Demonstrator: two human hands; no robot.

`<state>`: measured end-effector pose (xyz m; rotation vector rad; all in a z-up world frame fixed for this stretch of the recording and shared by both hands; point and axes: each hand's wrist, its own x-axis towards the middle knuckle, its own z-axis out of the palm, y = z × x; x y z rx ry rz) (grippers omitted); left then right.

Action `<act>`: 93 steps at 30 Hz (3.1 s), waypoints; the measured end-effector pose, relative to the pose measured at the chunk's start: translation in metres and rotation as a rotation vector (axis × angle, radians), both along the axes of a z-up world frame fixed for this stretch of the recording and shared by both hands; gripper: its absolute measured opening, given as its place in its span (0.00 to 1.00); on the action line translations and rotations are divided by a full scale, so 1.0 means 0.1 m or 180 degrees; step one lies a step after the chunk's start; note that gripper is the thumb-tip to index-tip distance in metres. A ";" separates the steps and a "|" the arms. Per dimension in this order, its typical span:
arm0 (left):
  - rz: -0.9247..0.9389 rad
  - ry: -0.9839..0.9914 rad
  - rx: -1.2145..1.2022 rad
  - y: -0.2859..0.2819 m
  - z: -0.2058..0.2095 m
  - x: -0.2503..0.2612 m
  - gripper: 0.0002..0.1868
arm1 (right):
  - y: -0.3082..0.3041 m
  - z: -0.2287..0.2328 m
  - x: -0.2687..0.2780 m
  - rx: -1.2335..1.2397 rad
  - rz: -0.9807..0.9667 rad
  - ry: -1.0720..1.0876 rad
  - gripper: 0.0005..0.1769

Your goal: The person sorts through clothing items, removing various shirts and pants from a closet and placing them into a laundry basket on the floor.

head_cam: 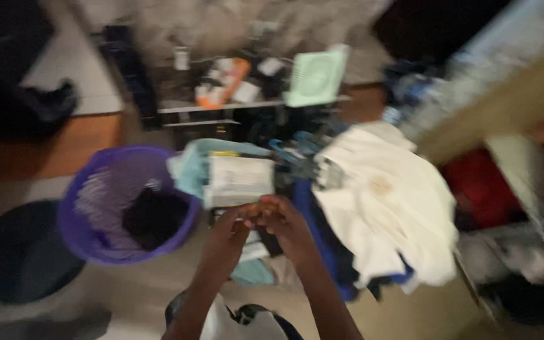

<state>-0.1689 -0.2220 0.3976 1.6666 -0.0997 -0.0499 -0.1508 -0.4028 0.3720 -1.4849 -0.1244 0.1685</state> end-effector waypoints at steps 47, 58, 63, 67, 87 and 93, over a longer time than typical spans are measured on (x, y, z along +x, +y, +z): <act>-0.4361 0.0138 0.0163 -8.56 0.64 -0.13 0.18 | -7.69 0.57 -3.77 0.0098 -0.5624 0.1115 0.23; -0.4190 0.0606 0.0020 -10.43 0.55 -0.13 0.19 | -9.71 -0.63 -3.67 0.0384 -0.5465 0.1825 0.27; -0.4093 0.0670 -0.0117 -11.29 0.62 -0.20 0.19 | -11.27 -1.72 -3.72 0.0629 -0.5624 0.2005 0.34; -0.4203 0.0193 -0.0202 -11.92 0.78 -0.19 0.19 | -12.29 -2.00 -3.65 0.0279 -0.5827 0.2086 0.33; -0.4000 0.0987 0.0297 -12.62 0.76 -0.45 0.19 | -14.00 -2.63 -3.35 0.0673 -0.5779 0.2647 0.22; -0.4209 0.1431 0.0432 -12.76 0.36 -0.61 0.22 | -13.95 -2.40 -3.30 -0.0324 -0.5705 0.2928 0.18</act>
